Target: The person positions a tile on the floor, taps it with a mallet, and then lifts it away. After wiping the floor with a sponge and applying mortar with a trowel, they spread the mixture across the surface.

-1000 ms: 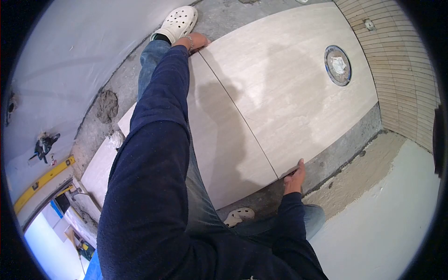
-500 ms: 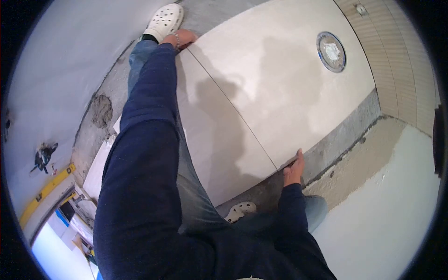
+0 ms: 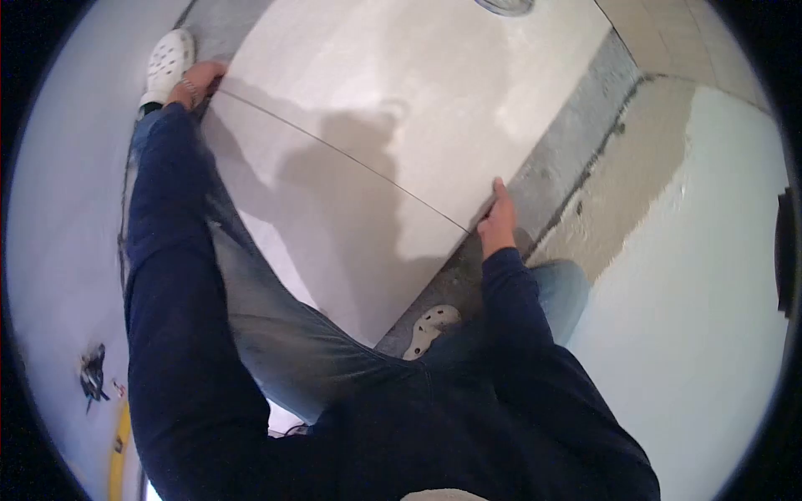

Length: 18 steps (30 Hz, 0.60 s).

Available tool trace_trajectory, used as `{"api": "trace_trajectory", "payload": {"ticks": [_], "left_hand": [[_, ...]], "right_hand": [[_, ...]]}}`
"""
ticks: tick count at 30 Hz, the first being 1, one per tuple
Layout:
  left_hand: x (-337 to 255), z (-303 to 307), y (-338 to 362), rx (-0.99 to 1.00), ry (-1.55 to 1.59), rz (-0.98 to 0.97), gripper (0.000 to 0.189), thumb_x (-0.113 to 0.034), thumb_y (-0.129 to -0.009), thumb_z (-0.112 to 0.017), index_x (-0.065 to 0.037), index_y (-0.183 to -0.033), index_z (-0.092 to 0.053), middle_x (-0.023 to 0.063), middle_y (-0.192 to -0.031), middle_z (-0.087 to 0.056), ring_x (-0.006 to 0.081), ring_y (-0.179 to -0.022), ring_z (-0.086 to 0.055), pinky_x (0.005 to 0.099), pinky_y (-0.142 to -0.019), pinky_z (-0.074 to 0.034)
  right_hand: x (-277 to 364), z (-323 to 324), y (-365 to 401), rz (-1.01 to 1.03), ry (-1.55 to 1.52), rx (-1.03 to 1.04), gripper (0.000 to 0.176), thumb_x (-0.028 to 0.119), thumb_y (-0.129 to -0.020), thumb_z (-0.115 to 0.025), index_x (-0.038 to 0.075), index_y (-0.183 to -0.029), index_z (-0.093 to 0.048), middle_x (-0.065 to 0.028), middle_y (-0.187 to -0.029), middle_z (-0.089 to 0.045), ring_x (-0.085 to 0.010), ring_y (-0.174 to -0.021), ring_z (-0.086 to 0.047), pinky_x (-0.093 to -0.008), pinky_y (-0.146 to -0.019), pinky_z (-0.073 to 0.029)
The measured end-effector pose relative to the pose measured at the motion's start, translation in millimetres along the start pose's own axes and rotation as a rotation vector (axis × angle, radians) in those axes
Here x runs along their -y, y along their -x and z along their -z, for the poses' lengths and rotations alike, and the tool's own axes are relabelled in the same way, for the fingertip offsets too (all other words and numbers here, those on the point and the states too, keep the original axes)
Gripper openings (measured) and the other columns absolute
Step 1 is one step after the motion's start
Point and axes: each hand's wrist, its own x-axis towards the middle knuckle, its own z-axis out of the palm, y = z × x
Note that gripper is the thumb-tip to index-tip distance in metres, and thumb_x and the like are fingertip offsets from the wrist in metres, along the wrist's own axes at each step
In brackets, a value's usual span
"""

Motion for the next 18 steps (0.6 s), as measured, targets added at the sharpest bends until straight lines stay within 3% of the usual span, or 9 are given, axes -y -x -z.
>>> {"api": "trace_trajectory", "payload": {"ticks": [1,2,3,4,5,8,10,17,18], "left_hand": [[22,14,-34,0.016,-0.025,0.053,0.03,-0.019,-0.085,-0.05,0.001,-0.1,-0.066,0.0092,-0.092,-0.067,0.0179,-0.078,-0.061,0.0283,-0.072,-0.047],[21,3,-24,-0.021,0.102,-0.042,0.02,-0.023,-0.083,-0.053,-0.009,-0.085,-0.068,-0.0013,-0.071,-0.059,0.0103,-0.057,-0.048,0.0259,-0.053,-0.036],[11,-3,-13,-0.022,0.112,-0.022,0.024,-0.024,-0.085,-0.052,-0.008,-0.093,-0.068,-0.0011,-0.074,-0.062,0.0103,-0.063,-0.053,0.0253,-0.056,-0.039],[3,8,-9,0.05,-0.098,0.038,0.027,-0.024,-0.086,-0.051,-0.007,-0.099,-0.067,0.001,-0.081,-0.065,0.0118,-0.069,-0.058,0.0258,-0.06,-0.042],[0,2,-4,0.103,-0.01,-0.002,0.029,-0.018,-0.087,-0.048,-0.003,-0.105,-0.064,0.0017,-0.087,-0.064,0.0119,-0.075,-0.058,0.0252,-0.069,-0.045],[11,9,-19,0.057,0.059,0.002,0.028,-0.016,-0.087,-0.048,-0.004,-0.105,-0.065,0.0009,-0.087,-0.065,0.0118,-0.076,-0.058,0.0252,-0.069,-0.045],[23,17,-34,0.137,0.035,0.001,0.03,-0.021,-0.086,-0.047,-0.011,-0.109,-0.066,-0.0017,-0.089,-0.064,0.0099,-0.075,-0.055,0.0242,-0.067,-0.04],[25,18,-34,0.085,0.051,-0.014,0.028,-0.02,-0.086,-0.048,-0.009,-0.105,-0.066,-0.0024,-0.084,-0.063,0.0103,-0.072,-0.055,0.0244,-0.065,-0.04],[26,22,-38,0.116,0.025,0.007,0.03,-0.019,-0.089,-0.047,-0.006,-0.11,-0.064,-0.0003,-0.091,-0.064,0.0113,-0.079,-0.057,0.0255,-0.072,-0.043]], "right_hand": [[-2,4,-9,0.009,-0.009,0.01,0.04,0.024,-0.089,-0.061,-0.001,-0.118,-0.052,-0.0144,-0.118,-0.058,-0.0288,-0.107,-0.056,-0.0393,-0.095,-0.044],[-6,11,-16,0.014,-0.015,0.018,0.04,0.023,-0.088,-0.062,-0.002,-0.118,-0.052,-0.0145,-0.118,-0.058,-0.0291,-0.107,-0.056,-0.0393,-0.095,-0.044],[-7,12,-19,0.02,-0.022,-0.011,0.04,0.023,-0.088,-0.062,-0.002,-0.118,-0.052,-0.0145,-0.118,-0.058,-0.0291,-0.107,-0.056,-0.0393,-0.095,-0.044],[-7,10,-19,0.0,-0.007,-0.061,0.04,0.022,-0.088,-0.063,-0.002,-0.118,-0.052,-0.0149,-0.118,-0.058,-0.0294,-0.107,-0.056,-0.0397,-0.095,-0.044],[-7,10,-21,-0.022,0.006,-0.11,0.041,0.021,-0.087,-0.064,-0.002,-0.119,-0.051,-0.0152,-0.119,-0.058,-0.0296,-0.107,-0.056,-0.04,-0.095,-0.044],[-17,22,-45,-0.009,0.037,-0.087,0.042,0.022,-0.086,-0.065,-0.002,-0.118,-0.052,-0.0158,-0.118,-0.057,-0.0292,-0.107,-0.056,-0.0401,-0.094,-0.044],[-13,18,-36,-0.015,0.018,-0.092,0.042,0.022,-0.086,-0.065,-0.001,-0.118,-0.052,-0.0157,-0.117,-0.057,-0.0289,-0.106,-0.056,-0.0399,-0.094,-0.044],[-3,6,-18,-0.026,-0.021,-0.121,0.041,0.023,-0.085,-0.068,0.0,-0.115,-0.054,-0.0143,-0.114,-0.059,-0.0271,-0.102,-0.057,-0.0384,-0.09,-0.046],[-3,6,-19,-0.027,-0.023,-0.122,0.041,0.023,-0.085,-0.068,0.0,-0.115,-0.054,-0.0143,-0.114,-0.059,-0.0271,-0.102,-0.057,-0.0384,-0.09,-0.046]]}}
